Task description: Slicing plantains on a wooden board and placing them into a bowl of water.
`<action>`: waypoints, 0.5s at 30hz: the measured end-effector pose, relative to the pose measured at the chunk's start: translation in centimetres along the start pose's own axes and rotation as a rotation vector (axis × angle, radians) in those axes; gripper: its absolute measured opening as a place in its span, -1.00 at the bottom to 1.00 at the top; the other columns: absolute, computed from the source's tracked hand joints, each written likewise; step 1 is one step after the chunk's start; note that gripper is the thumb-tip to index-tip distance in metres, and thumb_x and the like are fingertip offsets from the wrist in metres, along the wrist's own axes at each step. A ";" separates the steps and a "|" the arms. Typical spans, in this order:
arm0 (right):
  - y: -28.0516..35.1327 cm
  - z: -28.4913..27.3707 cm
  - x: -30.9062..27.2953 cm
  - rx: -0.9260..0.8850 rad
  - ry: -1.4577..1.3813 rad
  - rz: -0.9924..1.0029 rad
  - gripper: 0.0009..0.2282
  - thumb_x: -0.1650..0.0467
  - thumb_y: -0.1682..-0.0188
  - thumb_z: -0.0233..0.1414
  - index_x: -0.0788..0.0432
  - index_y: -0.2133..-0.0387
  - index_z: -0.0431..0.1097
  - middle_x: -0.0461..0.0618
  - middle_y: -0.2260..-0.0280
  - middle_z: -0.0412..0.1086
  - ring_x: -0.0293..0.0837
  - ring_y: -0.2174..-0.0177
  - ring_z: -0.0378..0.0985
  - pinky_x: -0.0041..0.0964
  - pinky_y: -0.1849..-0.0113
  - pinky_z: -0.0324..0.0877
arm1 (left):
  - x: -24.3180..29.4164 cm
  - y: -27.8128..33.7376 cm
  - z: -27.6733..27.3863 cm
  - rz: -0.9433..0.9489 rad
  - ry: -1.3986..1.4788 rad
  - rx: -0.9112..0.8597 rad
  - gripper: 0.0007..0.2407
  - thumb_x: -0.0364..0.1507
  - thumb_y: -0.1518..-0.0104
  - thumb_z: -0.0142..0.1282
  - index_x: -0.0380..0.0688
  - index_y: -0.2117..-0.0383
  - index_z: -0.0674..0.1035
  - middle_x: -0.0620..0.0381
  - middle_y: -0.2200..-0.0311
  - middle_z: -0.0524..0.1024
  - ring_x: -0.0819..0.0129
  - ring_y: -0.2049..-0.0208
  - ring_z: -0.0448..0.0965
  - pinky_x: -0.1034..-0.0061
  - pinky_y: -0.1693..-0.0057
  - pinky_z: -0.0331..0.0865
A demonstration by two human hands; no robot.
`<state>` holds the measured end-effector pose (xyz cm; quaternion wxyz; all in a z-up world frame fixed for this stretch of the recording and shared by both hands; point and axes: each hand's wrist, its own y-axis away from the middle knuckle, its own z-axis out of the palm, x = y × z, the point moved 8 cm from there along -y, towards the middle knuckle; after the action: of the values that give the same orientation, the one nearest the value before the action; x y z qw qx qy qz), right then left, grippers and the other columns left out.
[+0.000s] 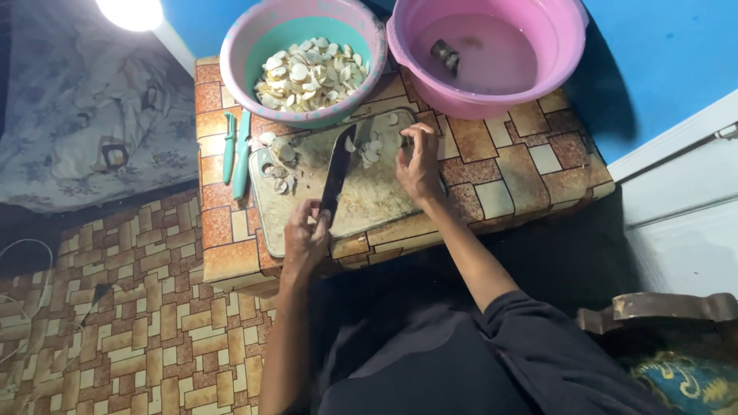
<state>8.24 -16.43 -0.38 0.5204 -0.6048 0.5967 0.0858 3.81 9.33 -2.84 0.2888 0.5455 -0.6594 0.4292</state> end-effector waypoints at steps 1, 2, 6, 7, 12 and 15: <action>-0.1 -0.4 -1.2 0.026 0.017 -0.082 -0.78 0.50 0.17 -0.06 0.10 0.24 0.20 0.01 0.18 0.13 0.07 0.16 0.33 -0.16 0.23 0.38 | 0.5 0.5 0.2 -0.121 0.131 -0.045 -0.89 -0.47 -0.03 0.03 -0.09 0.32 0.49 0.04 0.53 0.33 0.09 0.66 0.53 0.46 0.54 0.39; -0.1 -0.8 -2.4 0.053 0.034 -0.164 -0.83 0.49 0.13 -0.07 0.09 0.26 0.23 -0.06 0.19 0.13 -0.01 0.12 0.30 -0.26 0.17 0.34 | 1.1 1.2 0.6 -0.243 0.262 -0.089 -0.89 -0.46 -0.07 -0.02 -0.12 0.31 0.49 0.03 0.54 0.36 0.13 0.68 0.55 0.43 0.54 0.42; 0.7 1.4 -2.7 0.012 0.105 -0.348 -0.80 0.53 0.12 -0.11 0.03 0.26 0.31 -0.05 0.16 0.13 0.02 0.12 0.25 -0.17 0.15 0.28 | 2.3 1.1 1.2 -0.234 0.202 -0.122 -0.87 -0.40 -0.05 0.05 -0.13 0.32 0.48 -0.15 0.50 0.42 -0.12 0.44 0.56 0.30 0.43 0.46; 1.3 2.1 -3.3 -0.015 0.148 -0.434 -0.67 0.56 0.14 -0.14 -0.11 0.16 0.31 -0.02 0.13 0.11 0.05 0.10 0.22 -0.12 0.11 0.22 | 1.8 1.4 1.6 -0.284 0.234 -0.152 -0.88 -0.39 -0.07 0.04 -0.09 0.31 0.48 -0.06 0.50 0.41 -0.01 0.48 0.58 0.33 0.43 0.47; 2.6 3.7 -5.6 -0.207 0.366 -0.461 -0.53 0.50 0.05 -0.15 -0.38 -0.06 0.16 0.02 -0.02 -0.01 0.12 -0.05 0.04 0.24 0.09 0.10 | 1.1 1.7 2.4 -0.325 0.426 -0.205 -0.91 -0.46 -0.13 -0.09 -0.18 0.33 0.43 0.01 0.50 0.36 0.15 0.79 0.51 0.45 0.63 0.45; 2.9 4.3 -3.6 -0.188 0.492 -0.450 -0.57 0.51 0.08 -0.14 -0.30 -0.01 0.22 0.01 -0.03 -0.02 0.12 -0.05 -0.02 0.16 0.08 0.06 | 1.3 1.6 2.2 -0.293 0.438 -0.190 -0.90 -0.47 -0.13 -0.10 -0.24 0.32 0.42 -0.04 0.48 0.34 0.12 0.81 0.51 0.45 0.65 0.44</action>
<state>7.18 -10.23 -1.20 0.3090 -0.7691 0.5453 -0.1250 2.12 6.85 -3.15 0.5334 0.4999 -0.5326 0.4266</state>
